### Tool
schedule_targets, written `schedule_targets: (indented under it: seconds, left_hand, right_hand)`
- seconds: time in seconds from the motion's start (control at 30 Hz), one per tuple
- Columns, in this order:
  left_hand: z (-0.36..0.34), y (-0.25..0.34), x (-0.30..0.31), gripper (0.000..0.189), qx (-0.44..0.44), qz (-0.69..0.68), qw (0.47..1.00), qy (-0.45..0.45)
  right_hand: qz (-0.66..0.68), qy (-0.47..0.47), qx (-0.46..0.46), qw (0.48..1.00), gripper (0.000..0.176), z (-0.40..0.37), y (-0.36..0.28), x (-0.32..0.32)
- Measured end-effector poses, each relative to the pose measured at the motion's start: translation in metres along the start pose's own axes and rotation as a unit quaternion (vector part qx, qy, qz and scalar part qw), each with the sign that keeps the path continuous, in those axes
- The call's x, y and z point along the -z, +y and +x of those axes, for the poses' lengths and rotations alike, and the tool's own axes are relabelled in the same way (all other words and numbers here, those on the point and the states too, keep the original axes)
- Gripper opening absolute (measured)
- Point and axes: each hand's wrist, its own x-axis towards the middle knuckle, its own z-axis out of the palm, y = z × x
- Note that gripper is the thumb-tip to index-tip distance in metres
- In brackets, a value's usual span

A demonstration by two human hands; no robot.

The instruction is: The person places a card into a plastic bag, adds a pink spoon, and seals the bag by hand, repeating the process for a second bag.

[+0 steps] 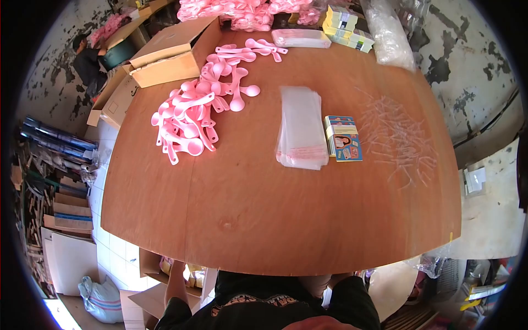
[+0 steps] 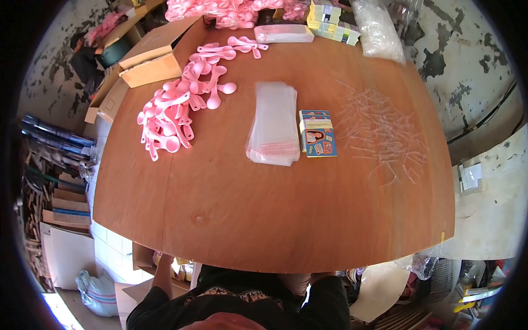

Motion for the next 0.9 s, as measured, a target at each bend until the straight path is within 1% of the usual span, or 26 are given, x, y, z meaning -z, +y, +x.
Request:
schedule_targets:
  seconds: [0.17,0.27,0.47,0.57,0.7,0.8,0.87,0.9]
  left_hand:
    - [0.006,-0.013,-0.019,0.047,-0.046,0.086,0.995,0.015]
    - [0.007,-0.011,-0.024,0.048,-0.076,0.124,0.989,0.023]
    - [0.018,-0.013,-0.032,0.050,-0.141,0.172,0.974,0.033]
    - [0.020,-0.019,-0.036,0.051,-0.191,0.195,0.961,0.036]
    - [0.022,-0.033,-0.043,0.053,-0.276,0.220,0.935,0.043]
    - [0.021,-0.033,-0.043,0.054,-0.317,0.231,0.919,0.038]
    - [0.005,-0.019,-0.031,0.062,-0.320,0.235,0.914,0.088]
    - [-0.008,-0.006,-0.022,0.062,-0.328,0.240,0.911,0.078]
  right_hand:
    - [-0.021,0.011,0.021,0.999,0.021,0.002,0.000,0.002]
    - [-0.036,0.016,0.033,0.999,0.021,0.000,0.001,0.002]
    - [-0.056,0.039,0.065,0.996,0.020,-0.001,-0.003,-0.004]
    - [-0.061,0.058,0.090,0.992,0.019,-0.005,-0.005,-0.008]
    - [-0.082,0.085,0.164,0.979,0.019,-0.007,-0.018,-0.001]
    - [-0.104,0.114,0.259,0.953,0.018,0.000,-0.024,0.020]
    - [-0.130,0.128,0.304,0.935,0.018,0.010,-0.016,0.044]
    - [-0.189,0.073,0.230,0.952,0.015,0.020,0.004,0.059]
